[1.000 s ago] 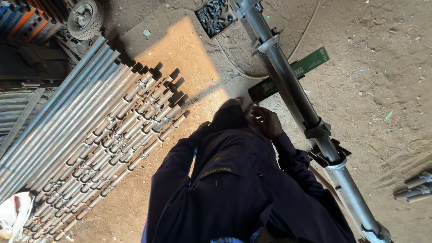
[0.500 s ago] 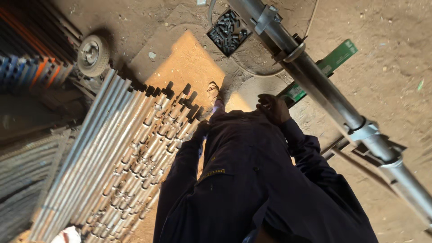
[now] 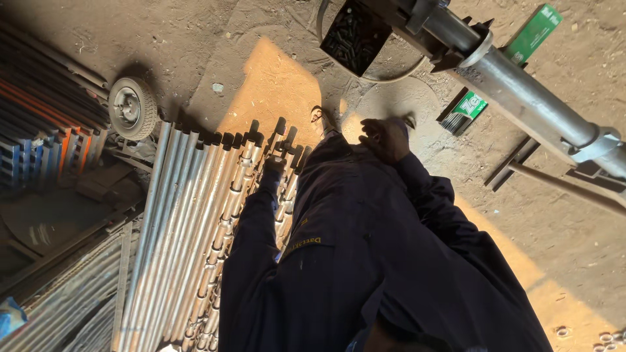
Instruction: The person welds a long metal pipe using a welding torch, creating sparks and smoke. The person holds the pipe with one hand and the torch with the other, moving along the pipe to weld different sections.
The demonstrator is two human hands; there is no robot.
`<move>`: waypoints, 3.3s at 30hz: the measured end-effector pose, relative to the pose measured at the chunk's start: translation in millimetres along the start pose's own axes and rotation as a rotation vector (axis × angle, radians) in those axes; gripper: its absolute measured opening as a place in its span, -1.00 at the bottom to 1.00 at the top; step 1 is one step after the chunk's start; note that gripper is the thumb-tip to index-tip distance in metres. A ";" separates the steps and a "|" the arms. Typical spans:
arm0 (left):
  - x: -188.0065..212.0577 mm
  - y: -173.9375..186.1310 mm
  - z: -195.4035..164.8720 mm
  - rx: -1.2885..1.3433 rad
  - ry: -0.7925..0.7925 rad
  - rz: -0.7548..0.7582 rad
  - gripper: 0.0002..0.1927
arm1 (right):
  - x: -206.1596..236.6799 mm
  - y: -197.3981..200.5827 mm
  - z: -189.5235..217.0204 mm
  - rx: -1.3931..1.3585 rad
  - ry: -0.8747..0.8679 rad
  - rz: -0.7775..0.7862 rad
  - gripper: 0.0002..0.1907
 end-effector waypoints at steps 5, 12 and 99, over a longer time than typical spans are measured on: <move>-19.8 -11.3 -17.2 0.002 -0.055 0.085 -0.62 | -16.8 15.0 -0.6 -0.059 0.025 -0.125 -0.58; -40.8 16.4 -40.5 0.096 -0.046 0.079 -0.62 | -89.3 59.5 40.6 0.012 0.257 -0.266 -0.61; 29.4 -46.0 -596.8 -0.818 -0.596 0.924 -0.60 | -50.3 -155.7 70.6 0.095 -0.746 -1.101 -0.43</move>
Point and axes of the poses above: each hand's wrist, its own x-axis away from the middle knuckle, its own y-axis out of the back of the hand, z = x × y, the point moved 9 cm from there along -x, towards the middle knuckle, and after that the axes turned 15 degrees about y, right-handed, at the moved point
